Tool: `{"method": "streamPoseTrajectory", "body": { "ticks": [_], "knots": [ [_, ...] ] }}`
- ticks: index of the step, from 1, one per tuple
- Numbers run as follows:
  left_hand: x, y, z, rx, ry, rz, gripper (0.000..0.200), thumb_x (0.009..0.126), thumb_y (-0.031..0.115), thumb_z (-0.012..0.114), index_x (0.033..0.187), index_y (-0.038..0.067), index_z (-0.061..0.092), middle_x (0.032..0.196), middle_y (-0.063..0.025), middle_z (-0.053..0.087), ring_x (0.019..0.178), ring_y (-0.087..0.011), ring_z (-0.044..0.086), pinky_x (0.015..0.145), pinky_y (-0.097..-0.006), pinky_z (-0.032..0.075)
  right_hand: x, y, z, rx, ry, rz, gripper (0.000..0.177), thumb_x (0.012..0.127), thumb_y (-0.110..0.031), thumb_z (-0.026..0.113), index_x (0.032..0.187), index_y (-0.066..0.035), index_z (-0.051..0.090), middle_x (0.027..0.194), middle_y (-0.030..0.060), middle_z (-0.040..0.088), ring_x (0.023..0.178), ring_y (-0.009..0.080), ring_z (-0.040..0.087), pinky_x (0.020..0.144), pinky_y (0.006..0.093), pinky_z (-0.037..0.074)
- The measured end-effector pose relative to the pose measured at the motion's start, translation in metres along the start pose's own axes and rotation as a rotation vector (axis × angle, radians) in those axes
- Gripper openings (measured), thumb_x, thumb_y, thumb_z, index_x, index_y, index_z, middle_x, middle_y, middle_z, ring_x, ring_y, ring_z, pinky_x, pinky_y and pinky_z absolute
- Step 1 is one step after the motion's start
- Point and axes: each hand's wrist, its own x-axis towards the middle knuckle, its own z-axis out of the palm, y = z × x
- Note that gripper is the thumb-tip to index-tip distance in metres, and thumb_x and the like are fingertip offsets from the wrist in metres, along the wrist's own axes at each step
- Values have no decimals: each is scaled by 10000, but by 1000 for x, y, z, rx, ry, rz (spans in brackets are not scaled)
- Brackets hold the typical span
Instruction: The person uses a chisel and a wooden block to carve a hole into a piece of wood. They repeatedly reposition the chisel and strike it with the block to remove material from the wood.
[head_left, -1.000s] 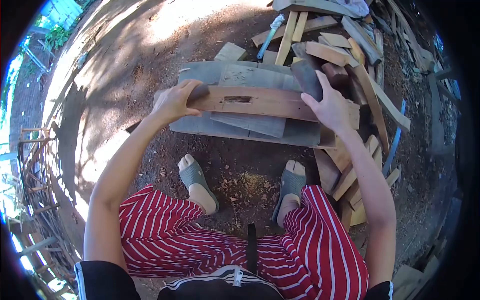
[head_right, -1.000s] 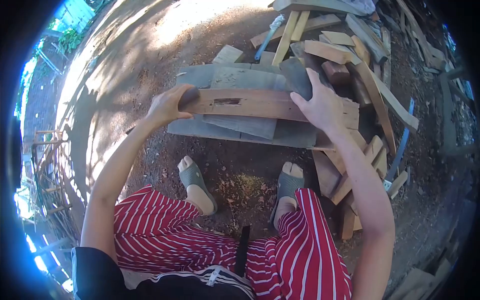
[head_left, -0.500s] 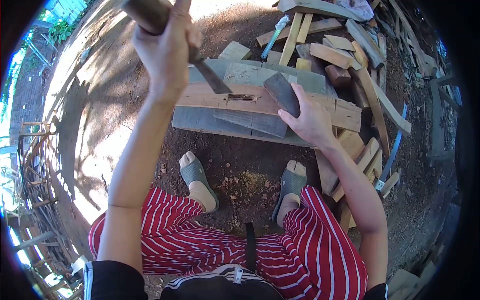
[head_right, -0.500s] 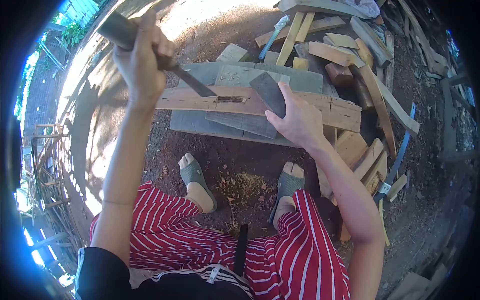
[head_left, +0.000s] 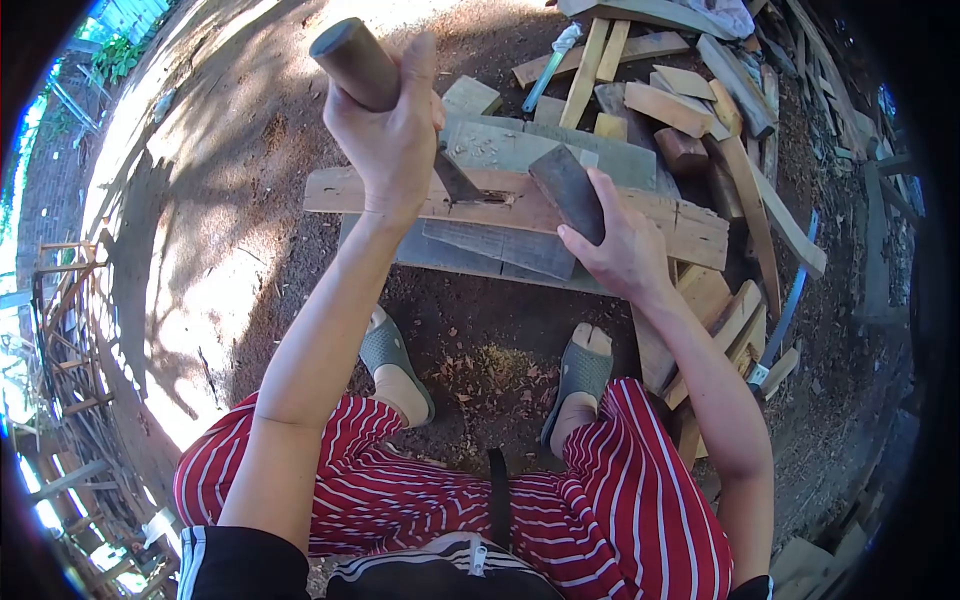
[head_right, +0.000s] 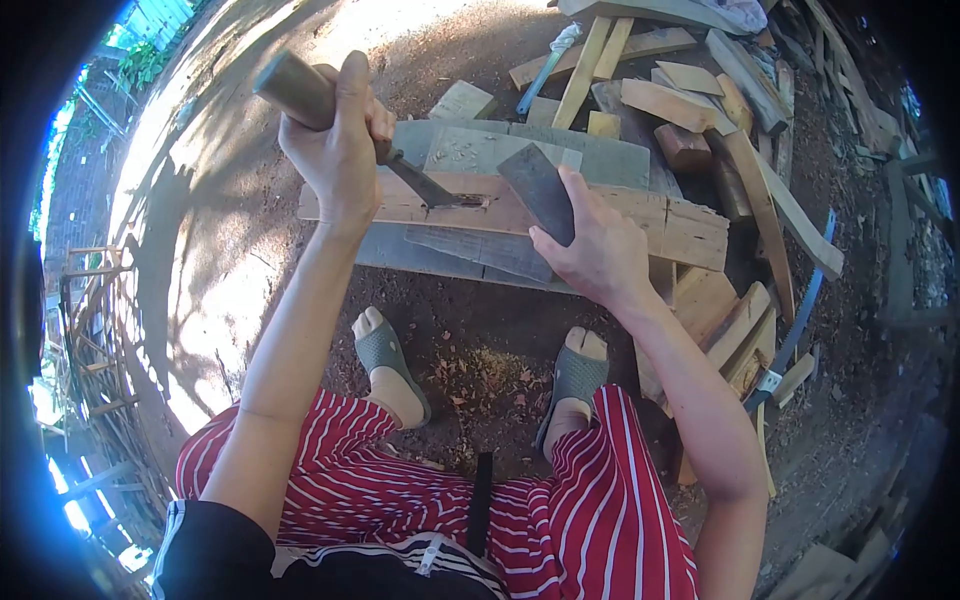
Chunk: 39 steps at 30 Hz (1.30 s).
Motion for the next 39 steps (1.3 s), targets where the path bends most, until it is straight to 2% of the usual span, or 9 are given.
{"method": "streamPoseTrajectory", "body": {
  "ticks": [22,24,27,29,30,32,34,36,39],
  "knots": [
    [-18,-10,-3,192,-18,170,243,924,147,707,807,73,507,578,15,518,466,-70,505,462,-239,417,0,1,4,12,39,-37,719,810,-386,686,1415,-132,392,1180,194,653,1000,402,656,823,491,530],
    [-30,-8,0,129,-20,194,212,900,108,724,816,71,533,626,12,553,502,-70,541,485,-240,453,1,2,4,-13,38,-64,720,809,-387,689,1414,-132,395,1168,196,657,989,404,659,816,493,532],
    [-53,1,6,112,-73,270,176,827,-56,696,831,45,551,756,7,601,665,-79,600,562,-271,506,0,4,10,28,131,-98,717,806,-390,701,1409,-138,406,1142,207,663,977,409,662,813,495,530],
    [-71,-4,4,36,-178,343,205,783,-74,713,836,44,554,783,-15,614,687,-106,611,578,-286,505,0,5,10,18,95,-77,720,806,-389,703,1410,-136,404,1145,206,662,980,414,659,817,495,527],
    [-82,0,7,248,-160,412,236,741,-40,760,824,66,567,737,-45,612,619,-151,607,549,-287,483,0,4,8,18,62,-26,723,805,-388,706,1410,-134,403,1149,205,661,983,419,656,821,495,525],
    [-94,7,9,208,-224,387,263,713,80,810,743,87,549,651,-72,542,540,-270,565,495,-342,440,1,1,3,30,60,-88,727,808,-381,705,1416,-126,396,1140,214,662,991,422,653,834,486,519],
    [-104,7,10,233,-269,507,252,714,108,796,741,90,546,646,-70,543,533,-266,560,487,-354,431,0,1,4,104,8,-25,733,813,-380,700,1424,-118,390,1131,227,661,1000,416,653,843,474,514],
    [-107,6,9,222,-257,504,246,716,117,788,736,92,544,642,-71,541,531,-268,557,487,-356,428,0,2,6,62,56,-89,735,817,-374,698,1429,-113,386,1126,235,659,1000,412,655,847,469,511],
    [-101,6,8,202,-236,489,238,702,82,785,724,96,548,618,-65,550,509,-246,563,471,-333,436,1,0,4,90,-24,3,734,818,-368,699,1432,-116,385,1141,231,656,1010,413,652,850,471,511]
  ]
}}
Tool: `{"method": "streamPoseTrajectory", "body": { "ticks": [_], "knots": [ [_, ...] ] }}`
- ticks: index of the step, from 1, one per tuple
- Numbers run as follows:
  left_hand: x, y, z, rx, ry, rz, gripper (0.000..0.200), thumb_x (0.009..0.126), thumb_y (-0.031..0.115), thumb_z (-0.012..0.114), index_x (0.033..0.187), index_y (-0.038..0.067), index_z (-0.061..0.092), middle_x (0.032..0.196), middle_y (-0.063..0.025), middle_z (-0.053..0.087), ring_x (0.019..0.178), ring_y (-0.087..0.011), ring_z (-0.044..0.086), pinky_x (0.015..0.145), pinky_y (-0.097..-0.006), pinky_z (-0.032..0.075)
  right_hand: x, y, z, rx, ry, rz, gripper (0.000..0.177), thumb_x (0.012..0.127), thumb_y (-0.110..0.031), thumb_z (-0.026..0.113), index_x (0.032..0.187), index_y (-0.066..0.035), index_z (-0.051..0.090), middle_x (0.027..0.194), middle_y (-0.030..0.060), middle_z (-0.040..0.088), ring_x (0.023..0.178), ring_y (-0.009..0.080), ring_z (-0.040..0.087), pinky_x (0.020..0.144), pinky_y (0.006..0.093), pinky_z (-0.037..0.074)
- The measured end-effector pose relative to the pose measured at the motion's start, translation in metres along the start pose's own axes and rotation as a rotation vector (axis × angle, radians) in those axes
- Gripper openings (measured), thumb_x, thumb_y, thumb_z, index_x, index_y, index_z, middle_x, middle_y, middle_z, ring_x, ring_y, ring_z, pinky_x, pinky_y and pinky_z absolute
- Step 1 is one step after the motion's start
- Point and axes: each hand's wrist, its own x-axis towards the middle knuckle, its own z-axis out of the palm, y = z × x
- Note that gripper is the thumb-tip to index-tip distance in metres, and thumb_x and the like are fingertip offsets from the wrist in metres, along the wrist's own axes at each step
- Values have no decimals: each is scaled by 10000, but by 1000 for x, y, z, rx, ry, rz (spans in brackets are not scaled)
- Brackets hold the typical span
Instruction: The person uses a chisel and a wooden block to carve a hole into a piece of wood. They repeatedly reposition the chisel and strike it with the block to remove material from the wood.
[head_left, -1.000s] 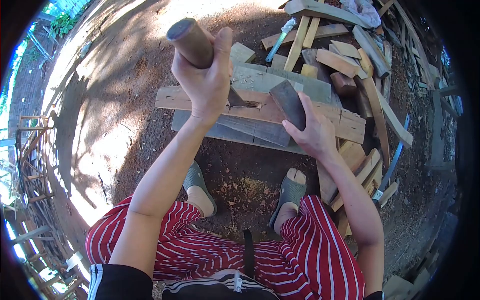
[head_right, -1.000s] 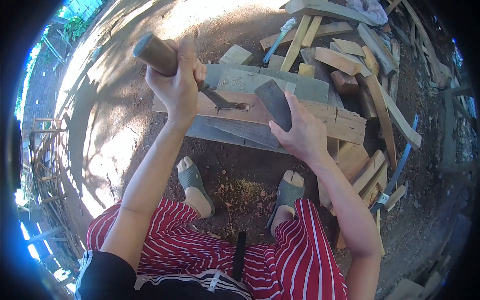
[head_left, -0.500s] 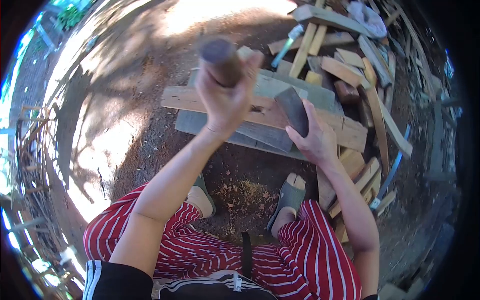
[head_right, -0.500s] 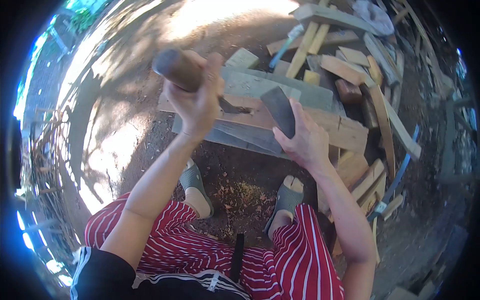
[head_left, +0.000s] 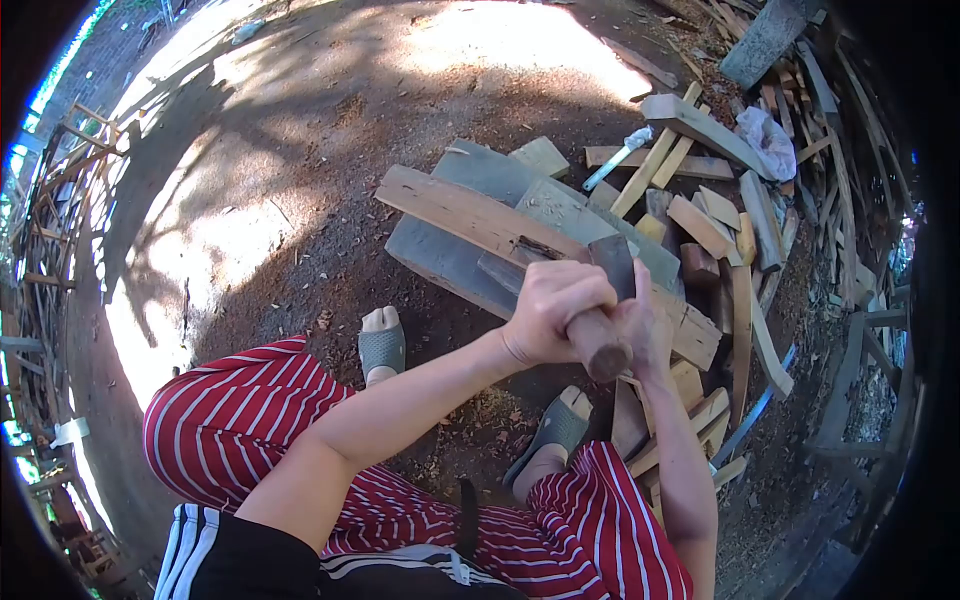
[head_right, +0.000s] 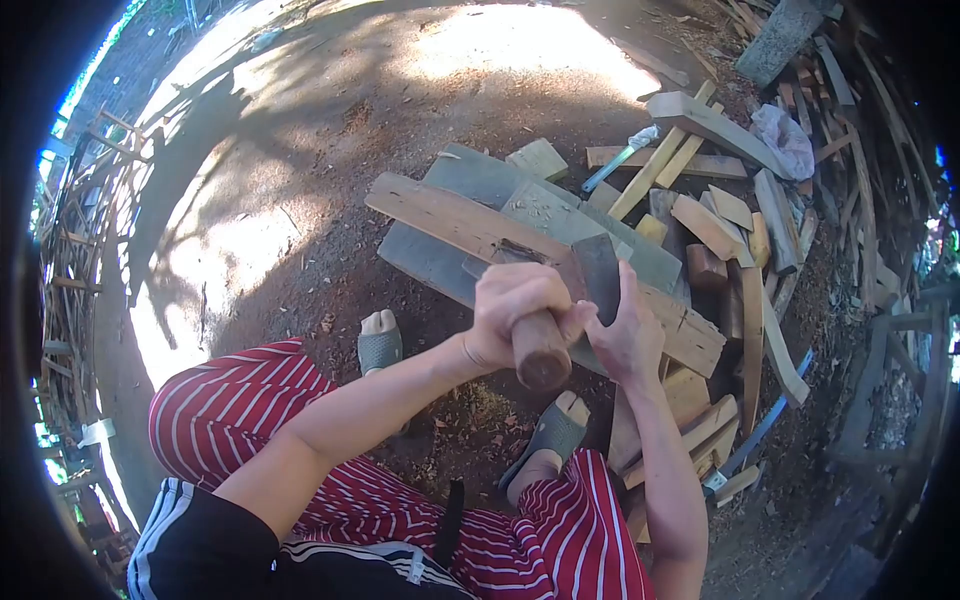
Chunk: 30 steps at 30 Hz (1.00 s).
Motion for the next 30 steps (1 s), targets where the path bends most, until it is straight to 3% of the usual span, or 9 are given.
{"method": "streamPoseTrajectory", "body": {
  "ticks": [2,6,9,11,15,18,21,27,30],
  "knots": [
    [9,-4,-6,3,21,-33,228,713,10,768,728,89,555,589,-59,560,479,-199,568,460,-301,453,1,4,4,-61,71,-60,720,819,-365,696,1424,-119,393,1147,228,656,1009,415,652,854,476,513],
    [30,-6,-15,47,75,-126,225,765,5,756,718,81,550,575,-41,558,469,-133,549,448,-285,437,0,4,6,-86,126,-89,701,819,-377,696,1406,-127,407,1153,217,659,997,417,655,841,489,519],
    [41,-11,-21,-2,173,-290,201,807,54,773,723,64,591,632,-20,610,538,-92,585,513,-236,438,0,-1,3,-87,80,-33,705,817,-384,696,1407,-132,405,1159,214,658,998,417,654,825,489,524],
    [43,-18,-25,-194,265,-472,184,839,75,762,731,71,614,632,35,609,561,-55,572,528,-229,457,-1,-2,1,-94,105,-41,703,817,-381,695,1404,-132,402,1162,213,656,990,415,656,817,489,528],
    [47,-26,-29,-245,322,-492,178,858,89,751,740,72,618,607,44,586,541,-60,572,523,-218,454,-2,-1,2,-111,82,-35,696,815,-372,694,1398,-136,397,1157,204,658,978,407,660,808,489,530],
    [59,-14,-28,-319,329,-542,202,911,80,688,820,59,509,584,-6,504,456,-71,465,428,-238,362,-1,-1,2,-115,86,-45,693,815,-373,692,1396,-137,397,1155,199,659,977,404,660,803,491,531],
    [54,-23,-27,-223,342,-538,218,894,90,716,728,64,578,608,32,577,524,-40,537,488,-203,408,-2,-2,2,-108,80,-46,688,817,-376,689,1393,-136,400,1157,195,659,975,407,660,800,493,531],
    [51,-28,-23,-193,328,-544,188,879,90,734,749,61,602,645,33,602,578,-36,561,530,-203,425,-3,0,3,-113,98,-62,676,816,-377,692,1380,-138,405,1157,190,659,963,415,661,798,499,530],
    [48,-28,-18,-104,265,-463,208,899,111,720,805,54,543,623,-6,544,494,-77,514,460,-242,410,-3,-1,3,-111,100,-65,679,816,-379,692,1383,-140,404,1155,191,660,959,415,662,799,500,529]
  ]
}}
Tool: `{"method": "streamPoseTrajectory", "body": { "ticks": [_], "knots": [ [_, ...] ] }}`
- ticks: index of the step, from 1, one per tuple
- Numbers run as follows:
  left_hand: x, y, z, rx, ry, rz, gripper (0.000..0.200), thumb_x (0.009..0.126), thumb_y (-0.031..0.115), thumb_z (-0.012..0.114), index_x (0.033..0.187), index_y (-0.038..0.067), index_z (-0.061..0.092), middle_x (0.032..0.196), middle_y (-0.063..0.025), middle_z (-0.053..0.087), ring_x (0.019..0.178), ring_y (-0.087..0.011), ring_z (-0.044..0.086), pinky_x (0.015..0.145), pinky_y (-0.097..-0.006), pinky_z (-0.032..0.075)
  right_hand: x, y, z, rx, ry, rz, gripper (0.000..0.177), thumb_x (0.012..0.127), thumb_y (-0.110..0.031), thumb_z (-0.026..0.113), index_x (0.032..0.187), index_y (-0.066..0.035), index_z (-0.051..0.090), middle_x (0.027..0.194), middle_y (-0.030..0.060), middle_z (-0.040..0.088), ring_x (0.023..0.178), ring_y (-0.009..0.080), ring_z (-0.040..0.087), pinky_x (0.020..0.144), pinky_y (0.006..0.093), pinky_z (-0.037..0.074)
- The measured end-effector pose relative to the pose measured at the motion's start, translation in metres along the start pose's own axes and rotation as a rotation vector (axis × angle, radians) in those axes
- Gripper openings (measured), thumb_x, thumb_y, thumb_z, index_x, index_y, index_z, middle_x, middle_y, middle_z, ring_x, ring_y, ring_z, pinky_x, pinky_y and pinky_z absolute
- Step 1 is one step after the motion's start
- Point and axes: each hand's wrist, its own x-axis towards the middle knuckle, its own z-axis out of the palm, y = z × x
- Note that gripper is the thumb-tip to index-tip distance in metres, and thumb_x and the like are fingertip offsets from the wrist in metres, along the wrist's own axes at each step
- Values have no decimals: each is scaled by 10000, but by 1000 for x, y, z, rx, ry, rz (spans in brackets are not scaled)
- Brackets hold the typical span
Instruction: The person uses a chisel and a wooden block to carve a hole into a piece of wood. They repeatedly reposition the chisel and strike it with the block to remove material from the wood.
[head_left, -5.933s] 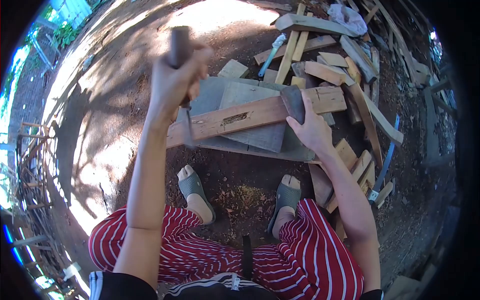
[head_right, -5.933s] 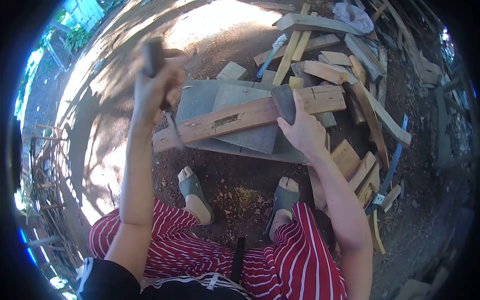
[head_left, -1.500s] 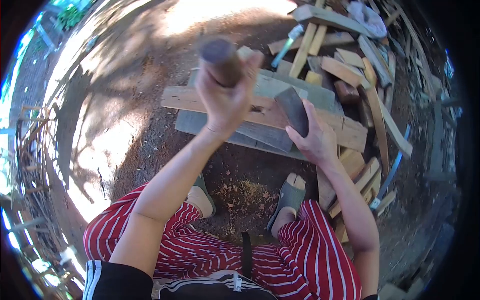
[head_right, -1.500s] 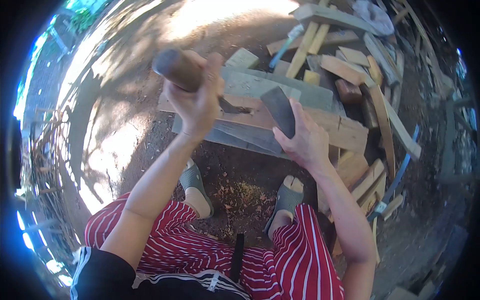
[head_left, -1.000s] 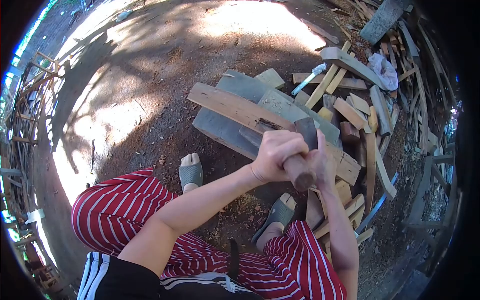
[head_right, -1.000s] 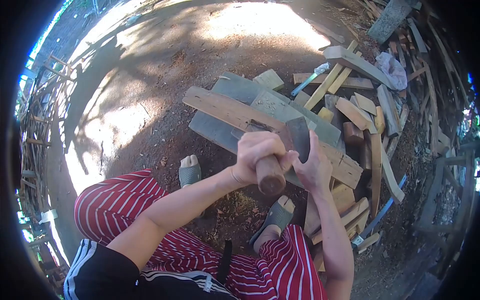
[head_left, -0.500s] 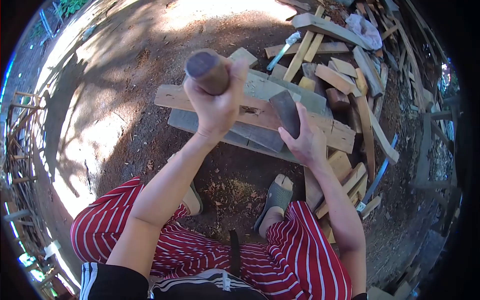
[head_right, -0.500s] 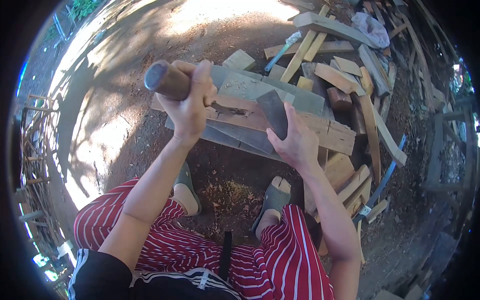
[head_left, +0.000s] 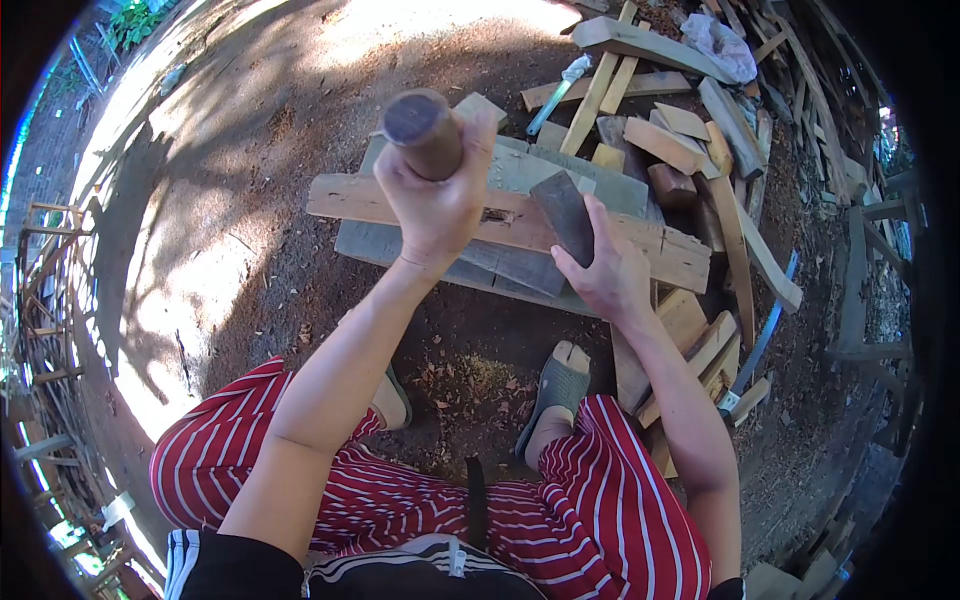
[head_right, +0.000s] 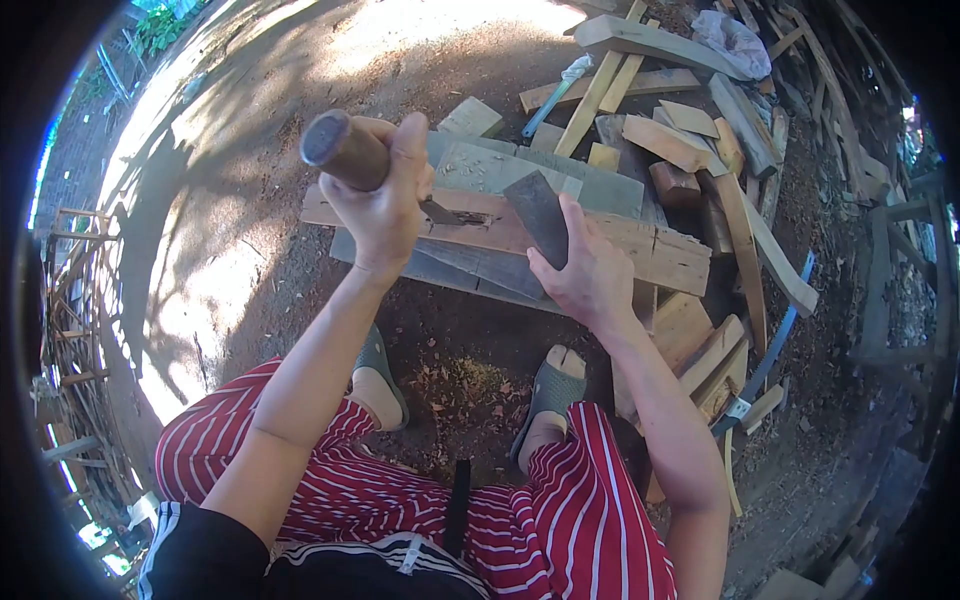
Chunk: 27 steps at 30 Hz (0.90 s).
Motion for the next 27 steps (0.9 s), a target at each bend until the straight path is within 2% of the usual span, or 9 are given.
{"method": "streamPoseTrajectory", "body": {
  "ticks": [5,7,10,13,15,16,19,22,27],
  "knots": [
    [-24,3,11,-132,-12,107,173,790,56,792,751,61,623,686,12,644,588,-48,583,539,-223,451,1,-2,-4,31,20,-27,688,815,-370,692,1393,-141,396,1157,202,659,945,441,654,798,519,524],
    [-36,-4,9,136,-115,217,235,803,18,767,734,76,550,680,14,598,592,-78,544,560,-250,454,7,-2,-14,204,-155,155,701,823,-369,689,1405,-116,393,1180,240,638,997,429,649,868,493,509],
    [-43,1,14,142,-135,202,257,782,32,784,707,66,540,647,-29,579,550,-103,511,538,-263,429,10,0,-37,330,8,-45,726,846,-371,676,1418,-39,376,1244,270,594,1087,400,622,953,450,467],
    [-45,8,14,171,-147,201,263,774,63,801,715,63,545,620,-65,543,521,-142,499,524,-277,415,-6,-75,-116,594,284,-122,710,893,-331,636,1411,61,349,1260,196,569,1132,305,581,982,380,437],
    [-45,4,13,173,-114,241,269,782,76,800,713,70,540,602,-77,506,498,-181,479,514,-290,411,-22,-94,-156,801,299,-255,626,904,-270,624,1413,7,385,1151,106,615,1019,170,619,887,260,461],
    [-45,4,12,167,-115,221,259,770,92,809,726,62,555,612,-63,535,508,-159,498,520,-289,424,-24,-103,-156,790,304,-266,626,904,-270,624,1413,7,385,1151,106,615,1019,170,619,887,260,461],
    [-43,6,5,-27,-109,169,252,654,105,810,762,49,589,667,-115,576,560,-203,594,566,-318,469,-38,-142,-143,-28,251,-551,649,857,-301,687,1395,-36,438,965,144,676,870,236,695,752,335,543],
    [-41,-1,-1,-82,-118,102,252,692,130,805,745,43,575,614,-87,505,539,-128,473,553,-284,447,-35,-152,-148,223,-16,-420,641,823,-223,692,1374,11,461,1172,213,614,1080,299,625,929,378,495],
    [-44,2,-5,-11,-125,-26,244,710,147,798,754,34,586,624,-93,517,576,-100,455,583,-279,458,-36,-170,-146,700,449,-801,879,831,-296,677,1509,9,208,1237,303,569,1086,344,637,959,431,483]
  ]
}}
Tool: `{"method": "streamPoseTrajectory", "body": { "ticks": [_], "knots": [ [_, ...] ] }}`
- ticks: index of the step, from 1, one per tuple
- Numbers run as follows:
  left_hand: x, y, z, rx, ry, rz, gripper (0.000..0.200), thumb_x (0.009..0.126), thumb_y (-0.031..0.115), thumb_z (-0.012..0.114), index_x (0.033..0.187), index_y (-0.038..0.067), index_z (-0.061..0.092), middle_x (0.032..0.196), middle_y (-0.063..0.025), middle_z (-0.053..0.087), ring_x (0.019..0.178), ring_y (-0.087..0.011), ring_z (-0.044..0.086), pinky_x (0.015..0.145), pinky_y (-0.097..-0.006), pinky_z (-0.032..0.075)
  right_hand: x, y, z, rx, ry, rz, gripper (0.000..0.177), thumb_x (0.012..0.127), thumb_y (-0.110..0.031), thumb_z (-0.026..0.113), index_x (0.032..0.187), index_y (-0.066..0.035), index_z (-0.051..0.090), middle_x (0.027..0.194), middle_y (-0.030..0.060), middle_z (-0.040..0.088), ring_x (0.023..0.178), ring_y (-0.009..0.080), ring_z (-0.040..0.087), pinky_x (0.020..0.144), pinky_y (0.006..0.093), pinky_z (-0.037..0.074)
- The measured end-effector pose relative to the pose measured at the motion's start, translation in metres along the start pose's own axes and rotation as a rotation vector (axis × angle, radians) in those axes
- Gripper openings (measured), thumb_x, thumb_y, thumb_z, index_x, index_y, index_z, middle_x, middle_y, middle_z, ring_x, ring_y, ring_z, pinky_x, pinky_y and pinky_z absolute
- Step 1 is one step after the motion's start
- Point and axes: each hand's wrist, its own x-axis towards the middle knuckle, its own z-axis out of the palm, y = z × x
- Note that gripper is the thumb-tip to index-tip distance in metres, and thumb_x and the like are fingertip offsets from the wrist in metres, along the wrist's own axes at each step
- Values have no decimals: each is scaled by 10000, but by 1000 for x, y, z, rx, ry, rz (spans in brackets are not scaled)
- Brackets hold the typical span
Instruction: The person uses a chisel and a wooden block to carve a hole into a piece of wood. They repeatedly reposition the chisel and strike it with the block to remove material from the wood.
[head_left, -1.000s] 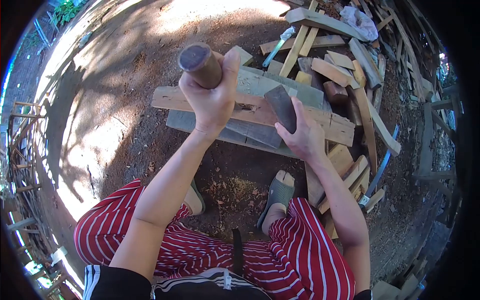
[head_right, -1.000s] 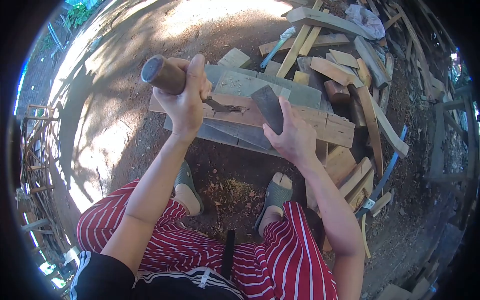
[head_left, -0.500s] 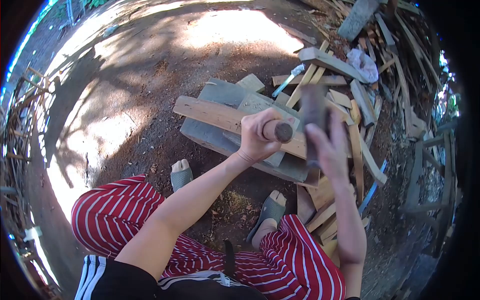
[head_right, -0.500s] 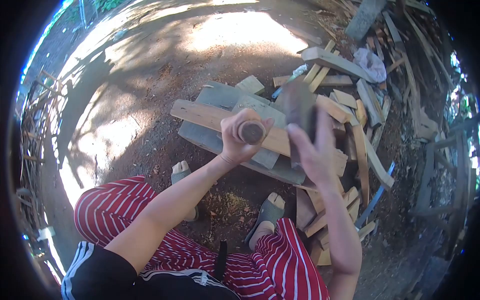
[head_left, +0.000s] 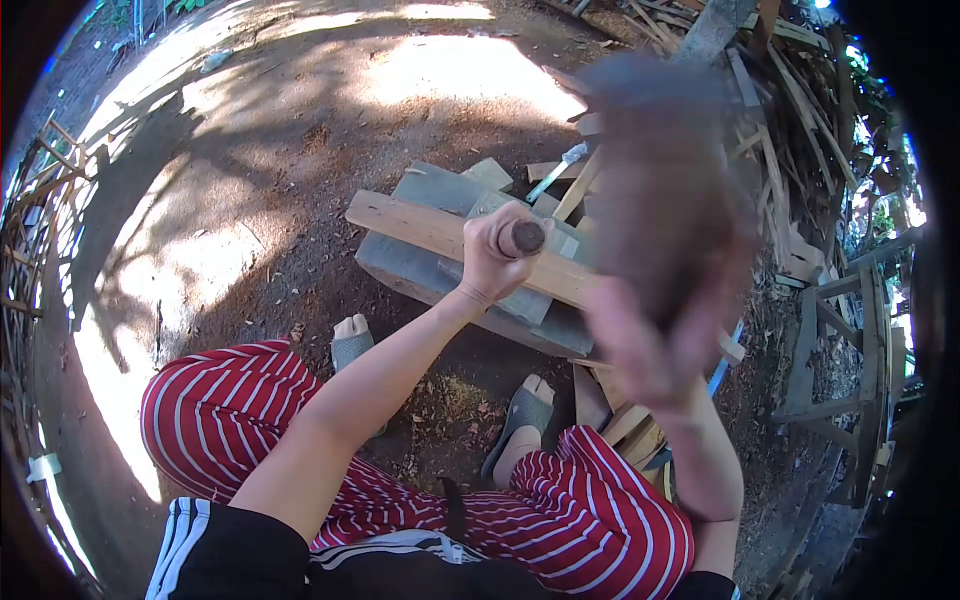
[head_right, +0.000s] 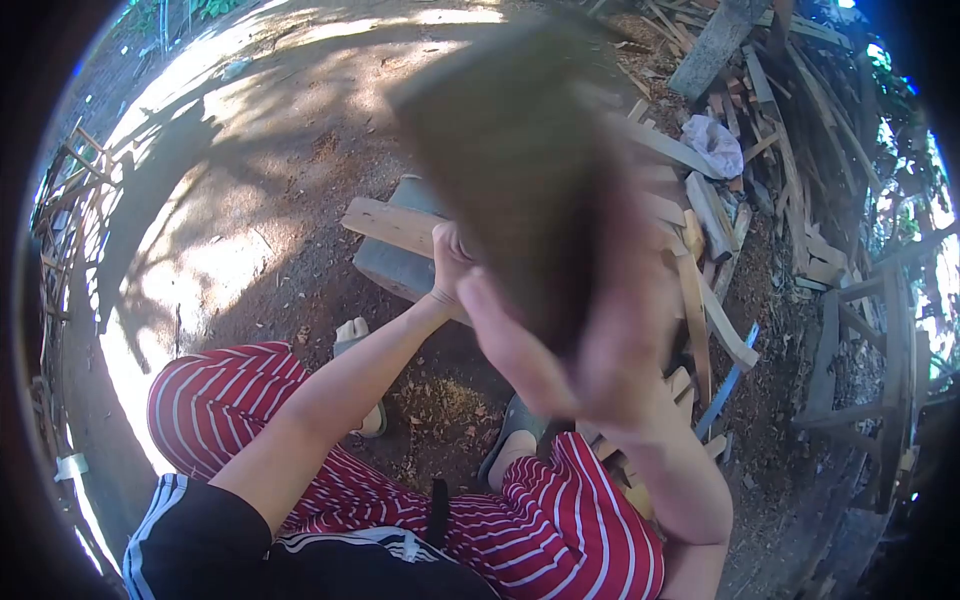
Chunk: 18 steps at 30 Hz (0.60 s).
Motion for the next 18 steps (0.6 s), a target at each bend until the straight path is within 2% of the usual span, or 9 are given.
{"method": "streamPoseTrajectory", "body": {
  "ticks": [1,2,3,7,8,10,12,15,18],
  "knots": [
    [5,-3,20,-411,222,-96,229,710,150,798,789,30,620,658,-102,569,606,-101,501,610,-286,475,-4,4,-1,-195,-335,294,867,830,-274,672,1505,19,214,1278,297,544,1120,333,615,973,432,476],
    [3,-7,16,-409,217,-85,229,710,150,798,789,30,620,658,-102,569,606,-101,501,610,-286,475,-5,6,-3,-386,-665,590,856,829,-252,667,1502,29,219,1318,292,519,1155,322,592,987,433,469],
    [-1,-12,8,-251,121,22,239,701,151,802,813,21,635,676,-102,596,620,-102,527,623,-287,484,-2,7,-10,-448,-715,582,846,831,-235,664,1511,6,221,1298,294,534,1154,354,596,979,416,470],
    [-2,-26,-2,-17,9,-16,292,680,153,814,870,-7,660,717,-102,648,663,-96,589,665,-283,502,-1,5,-6,-270,-240,13,842,815,-244,675,1528,-95,253,1093,286,635,1014,396,660,916,390,494],
    [-2,-23,-3,141,-71,-28,306,684,153,816,893,-12,663,725,-101,652,674,-95,601,673,-279,504,-4,4,-2,-271,-243,26,842,815,-244,675,1528,-95,253,1093,286,635,1014,396,660,916,390,494],
    [-6,-29,1,-155,-9,224,297,719,157,820,931,10,671,765,-45,667,719,-86,611,649,-263,483,-5,0,1,-447,-764,700,857,804,-246,675,1534,-102,250,1221,267,600,1078,335,649,943,396,489],
    [-10,6,-2,-250,131,-78,251,759,168,800,899,11,662,779,-17,659,719,-89,615,633,-269,484,-17,22,-4,-321,-635,496,869,810,-292,673,1540,-108,240,1327,248,546,1142,325,617,975,393,473],
    [-19,-18,-28,56,219,25,171,843,144,722,848,22,603,750,-11,616,680,-103,599,617,-270,482,-41,45,-9,-206,-362,528,854,842,-373,672,1526,-98,240,1201,257,625,1047,407,655,912,422,503],
    [-19,-1,-35,-42,353,-83,89,920,52,592,885,49,510,761,-62,576,677,-127,571,623,-290,478,-86,109,-23,-378,-365,548,869,831,-401,682,1528,-126,242,1215,263,620,1047,432,648,923,450,494]
  ]
}}
